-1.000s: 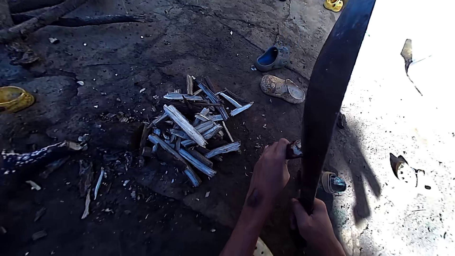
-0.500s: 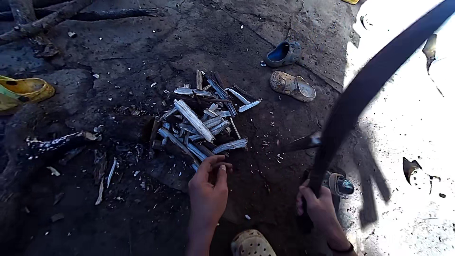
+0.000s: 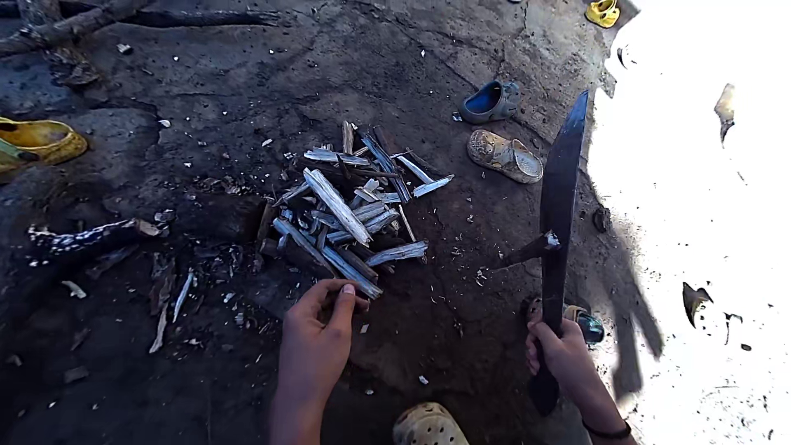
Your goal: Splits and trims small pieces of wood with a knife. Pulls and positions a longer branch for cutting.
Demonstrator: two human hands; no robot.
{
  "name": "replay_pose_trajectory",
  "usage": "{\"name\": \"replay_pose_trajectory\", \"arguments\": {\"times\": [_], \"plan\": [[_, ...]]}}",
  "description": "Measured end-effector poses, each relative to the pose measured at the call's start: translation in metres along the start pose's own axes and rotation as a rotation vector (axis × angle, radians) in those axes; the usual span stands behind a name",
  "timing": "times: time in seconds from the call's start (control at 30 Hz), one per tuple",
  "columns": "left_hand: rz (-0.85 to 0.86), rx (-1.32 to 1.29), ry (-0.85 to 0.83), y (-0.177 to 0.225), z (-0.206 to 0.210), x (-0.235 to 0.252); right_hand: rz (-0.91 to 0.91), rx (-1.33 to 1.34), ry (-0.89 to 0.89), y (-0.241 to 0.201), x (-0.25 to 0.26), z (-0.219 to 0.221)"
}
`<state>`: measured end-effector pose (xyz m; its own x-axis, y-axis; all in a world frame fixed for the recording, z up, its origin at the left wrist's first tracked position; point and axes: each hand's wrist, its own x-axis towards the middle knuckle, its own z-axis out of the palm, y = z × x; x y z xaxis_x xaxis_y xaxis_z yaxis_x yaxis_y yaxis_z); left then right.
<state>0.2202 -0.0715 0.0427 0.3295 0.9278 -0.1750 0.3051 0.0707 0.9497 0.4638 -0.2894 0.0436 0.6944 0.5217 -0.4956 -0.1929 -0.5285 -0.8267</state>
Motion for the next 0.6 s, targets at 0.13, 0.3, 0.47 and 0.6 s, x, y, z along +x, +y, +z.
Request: {"name": "replay_pose_trajectory", "arguments": {"times": [0.13,0.3,0.47,0.6], "plan": [[-0.024,0.034,-0.001,0.003,-0.009,-0.003,-0.330,0.082,-0.048,-0.026,-0.023,-0.009],[-0.021,0.044,-0.013,0.001,-0.011,-0.004,0.046,0.022,-0.072,0.001,0.004,0.005],[-0.059,0.082,-0.021,0.006,-0.008,-0.002,0.193,-0.010,-0.055,0.015,0.018,0.006],[0.003,0.074,-0.070,0.006,-0.006,0.000,0.190,0.007,-0.047,0.016,0.021,0.006]]}}
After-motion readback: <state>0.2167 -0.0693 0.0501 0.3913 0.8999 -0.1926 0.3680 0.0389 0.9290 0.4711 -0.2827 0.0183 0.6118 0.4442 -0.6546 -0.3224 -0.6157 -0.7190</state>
